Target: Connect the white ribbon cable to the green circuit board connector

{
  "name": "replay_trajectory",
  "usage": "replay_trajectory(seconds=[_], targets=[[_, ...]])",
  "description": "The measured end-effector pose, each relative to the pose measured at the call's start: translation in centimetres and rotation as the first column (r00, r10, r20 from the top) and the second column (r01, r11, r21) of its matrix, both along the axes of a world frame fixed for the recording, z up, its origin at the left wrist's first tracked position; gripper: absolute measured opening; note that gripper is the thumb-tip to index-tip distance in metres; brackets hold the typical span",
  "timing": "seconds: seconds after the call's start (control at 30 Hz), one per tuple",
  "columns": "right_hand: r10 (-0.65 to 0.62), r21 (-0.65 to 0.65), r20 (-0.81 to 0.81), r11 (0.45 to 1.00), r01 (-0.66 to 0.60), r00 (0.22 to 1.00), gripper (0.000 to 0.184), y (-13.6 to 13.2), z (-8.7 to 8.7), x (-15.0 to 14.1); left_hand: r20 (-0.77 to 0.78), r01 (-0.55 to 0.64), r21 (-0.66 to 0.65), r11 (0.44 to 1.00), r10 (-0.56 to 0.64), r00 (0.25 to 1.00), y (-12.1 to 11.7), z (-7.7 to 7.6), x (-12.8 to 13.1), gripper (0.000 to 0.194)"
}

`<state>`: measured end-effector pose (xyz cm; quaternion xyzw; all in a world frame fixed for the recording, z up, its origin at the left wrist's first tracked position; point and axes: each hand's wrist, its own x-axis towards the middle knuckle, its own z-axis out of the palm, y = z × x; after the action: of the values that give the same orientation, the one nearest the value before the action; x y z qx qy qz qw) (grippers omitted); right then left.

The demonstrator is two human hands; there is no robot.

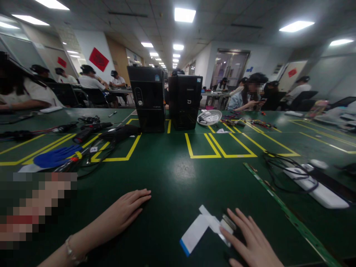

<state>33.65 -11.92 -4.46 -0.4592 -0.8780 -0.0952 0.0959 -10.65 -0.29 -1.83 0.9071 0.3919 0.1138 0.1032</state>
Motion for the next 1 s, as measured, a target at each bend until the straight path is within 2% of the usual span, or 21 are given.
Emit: replay_trajectory(seconds=[0.1, 0.17, 0.27, 0.33, 0.43, 0.63, 0.73, 0.83, 0.93, 1.0], targets=[[0.161, -0.168, 0.075, 0.975, -0.146, 0.984, 0.063, 2.0, 3.1, -3.2, -0.003, -0.006, 0.001, 1.0, 0.006, 1.0, 0.0, 0.2, 0.1, 0.043], [0.282, -0.292, 0.067, 0.923, -0.251, 0.957, 0.068, 3.6, 4.9, -4.9, 0.002, -0.006, 0.01, 1.0, 0.006, 1.0, -0.1, 0.4, 0.2, 0.042], [0.443, -0.393, -0.005, 0.824, -0.409, 0.897, 0.069, 6.0, 6.6, -6.7, -0.006, -0.007, 0.004, 1.0, 0.007, 1.0, -0.2, 0.6, 0.3, 0.042], [0.515, -0.424, -0.043, 0.766, -0.483, 0.856, 0.068, 7.5, 7.1, -7.7, -0.014, -0.01, -0.009, 1.0, 0.01, 1.0, -0.2, 0.7, 0.3, 0.042], [0.577, -0.454, -0.053, 0.713, -0.534, 0.815, 0.067, 9.1, 7.3, -9.2, 0.003, -0.009, -0.006, 1.0, 0.009, 1.0, -0.2, 0.7, 0.3, 0.042], [0.646, -0.434, -0.044, 0.675, -0.597, 0.762, 0.063, 10.2, 6.9, -11.6, 0.012, -0.009, -0.001, 1.0, 0.009, 1.0, -0.1, 0.4, 0.3, 0.042], [0.64, -0.364, 0.003, 0.717, -0.595, 0.769, 0.064, 9.8, 7.0, -11.7, 0.022, -0.003, 0.007, 1.0, 0.003, 1.0, -0.1, 0.3, 0.4, 0.042], [0.514, -0.205, 0.067, 0.846, -0.492, 0.855, 0.056, 8.8, 7.2, -10.5, 0.017, -0.005, 0.006, 1.0, 0.004, 1.0, -0.1, 0.4, 0.3, 0.042], [0.265, 0.011, 0.057, 0.964, -0.266, 0.963, 0.044, 7.1, 7.0, -7.1, 0.018, -0.002, 0.009, 1.0, 0.001, 1.0, -0.1, 0.6, 0.2, 0.042], [0.036, 0.169, -0.045, 0.985, -0.028, 0.998, 0.04, 5.4, 6.2, -3.6, 0.008, -0.006, -0.001, 1.0, 0.006, 1.0, -0.2, 0.7, 0.2, 0.042]])
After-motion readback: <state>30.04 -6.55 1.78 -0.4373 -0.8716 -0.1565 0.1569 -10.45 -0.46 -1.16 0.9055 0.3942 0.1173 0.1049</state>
